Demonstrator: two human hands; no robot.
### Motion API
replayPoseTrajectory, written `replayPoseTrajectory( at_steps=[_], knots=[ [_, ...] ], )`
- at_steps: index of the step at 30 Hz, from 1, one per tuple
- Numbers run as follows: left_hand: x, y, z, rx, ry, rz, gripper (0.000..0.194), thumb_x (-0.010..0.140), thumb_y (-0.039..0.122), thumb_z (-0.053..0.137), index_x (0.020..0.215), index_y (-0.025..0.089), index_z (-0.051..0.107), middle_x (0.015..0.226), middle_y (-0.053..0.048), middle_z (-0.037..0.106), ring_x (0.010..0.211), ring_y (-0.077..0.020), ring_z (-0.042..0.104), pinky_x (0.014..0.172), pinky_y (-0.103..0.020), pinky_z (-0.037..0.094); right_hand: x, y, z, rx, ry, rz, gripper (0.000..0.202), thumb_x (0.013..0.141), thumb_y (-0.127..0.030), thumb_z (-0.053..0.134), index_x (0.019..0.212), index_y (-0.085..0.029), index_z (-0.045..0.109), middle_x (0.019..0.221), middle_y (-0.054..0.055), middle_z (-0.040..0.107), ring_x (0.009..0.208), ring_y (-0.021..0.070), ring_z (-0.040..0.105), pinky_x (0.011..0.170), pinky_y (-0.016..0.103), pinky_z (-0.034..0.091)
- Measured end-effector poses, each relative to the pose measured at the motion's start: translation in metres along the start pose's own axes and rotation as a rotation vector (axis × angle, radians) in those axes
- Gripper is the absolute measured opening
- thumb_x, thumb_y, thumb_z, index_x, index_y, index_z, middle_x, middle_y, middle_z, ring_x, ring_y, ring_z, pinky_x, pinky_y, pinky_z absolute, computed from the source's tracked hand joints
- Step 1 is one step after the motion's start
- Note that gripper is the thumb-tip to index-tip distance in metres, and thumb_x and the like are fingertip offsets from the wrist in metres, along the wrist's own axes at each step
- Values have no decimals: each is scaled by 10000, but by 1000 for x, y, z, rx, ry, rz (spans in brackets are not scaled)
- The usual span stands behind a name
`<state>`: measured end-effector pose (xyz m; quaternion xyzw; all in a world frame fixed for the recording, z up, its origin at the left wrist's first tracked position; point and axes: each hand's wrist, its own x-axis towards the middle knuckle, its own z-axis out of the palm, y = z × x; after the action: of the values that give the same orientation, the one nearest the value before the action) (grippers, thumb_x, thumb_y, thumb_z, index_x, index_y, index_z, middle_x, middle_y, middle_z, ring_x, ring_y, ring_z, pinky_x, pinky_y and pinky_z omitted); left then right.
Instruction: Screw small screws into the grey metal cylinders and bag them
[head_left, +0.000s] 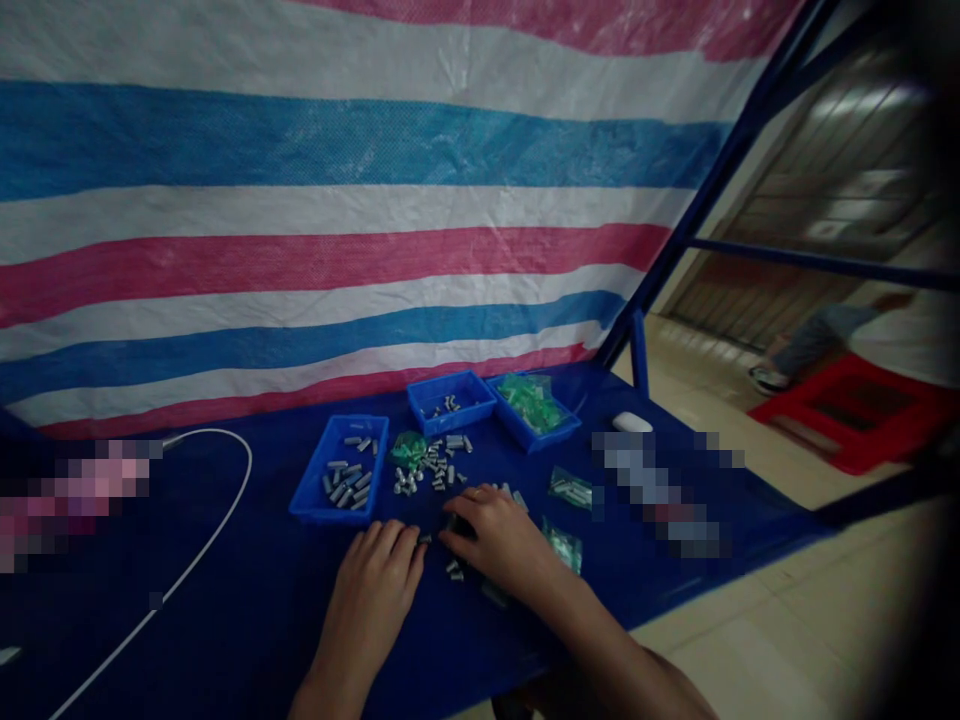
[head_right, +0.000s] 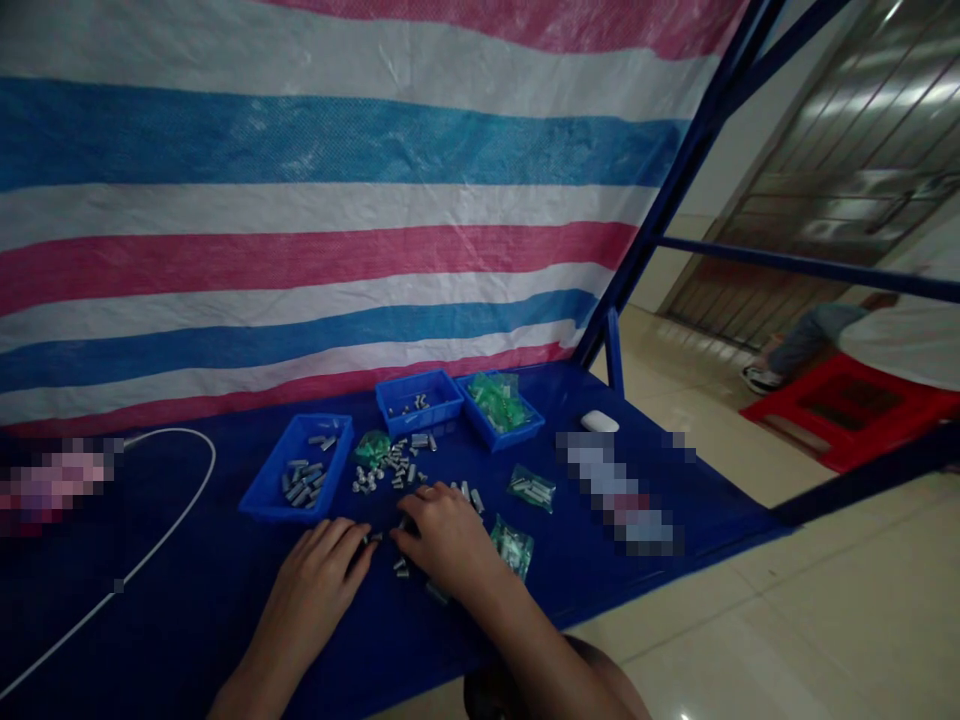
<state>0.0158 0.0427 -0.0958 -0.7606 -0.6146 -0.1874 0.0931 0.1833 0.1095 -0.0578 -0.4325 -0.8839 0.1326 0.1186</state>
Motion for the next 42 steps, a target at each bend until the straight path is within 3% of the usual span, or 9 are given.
replayPoseTrajectory(
  at_steps=[6,12,17,22,26,32,42],
  knots=[
    [14,3,-3,-75,-44,-26,189,859,157,495,998,186,620,877,-39,635,787,-194,627,688,-302,508,7,-3,0,-33,12,18,255,811,-210,568,1057,-200,634,973,78,680,946,237,600,849,342,429],
    [9,7,-12,-439,184,-207,194,900,189,418,978,201,595,883,-46,611,788,-161,619,719,-267,482,15,1,2,12,83,5,367,817,-157,506,1176,-189,575,1035,88,651,915,231,630,801,331,477],
    [15,12,-17,-785,187,-395,209,907,246,410,918,187,610,802,-35,598,625,-129,555,603,-241,446,24,-1,8,378,249,-39,405,781,-109,504,1160,-230,579,1095,62,626,857,177,651,784,314,522],
    [35,16,-13,-1125,173,-580,293,894,388,434,913,162,620,741,-34,611,593,-126,539,534,-217,416,29,-10,12,886,326,88,342,780,-265,603,1114,-197,582,978,61,695,873,207,674,797,352,544],
    [39,17,-7,-1337,146,-666,341,855,461,483,873,145,611,631,2,557,499,-97,481,447,-188,354,26,-15,15,941,331,130,286,779,-275,619,1054,-195,608,960,66,708,900,218,672,814,354,531],
    [27,16,-2,-1378,169,-732,354,818,488,537,820,143,617,594,18,530,467,-81,436,423,-178,322,24,-24,17,898,345,104,255,773,-231,609,1027,-207,616,934,52,706,838,199,677,739,321,542],
    [28,17,-4,-1344,287,-648,296,808,427,577,882,150,647,752,-48,657,693,-164,597,608,-231,460,18,-31,13,770,335,40,238,790,-209,584,1024,-227,622,955,41,692,783,178,659,724,304,532]
  ],
)
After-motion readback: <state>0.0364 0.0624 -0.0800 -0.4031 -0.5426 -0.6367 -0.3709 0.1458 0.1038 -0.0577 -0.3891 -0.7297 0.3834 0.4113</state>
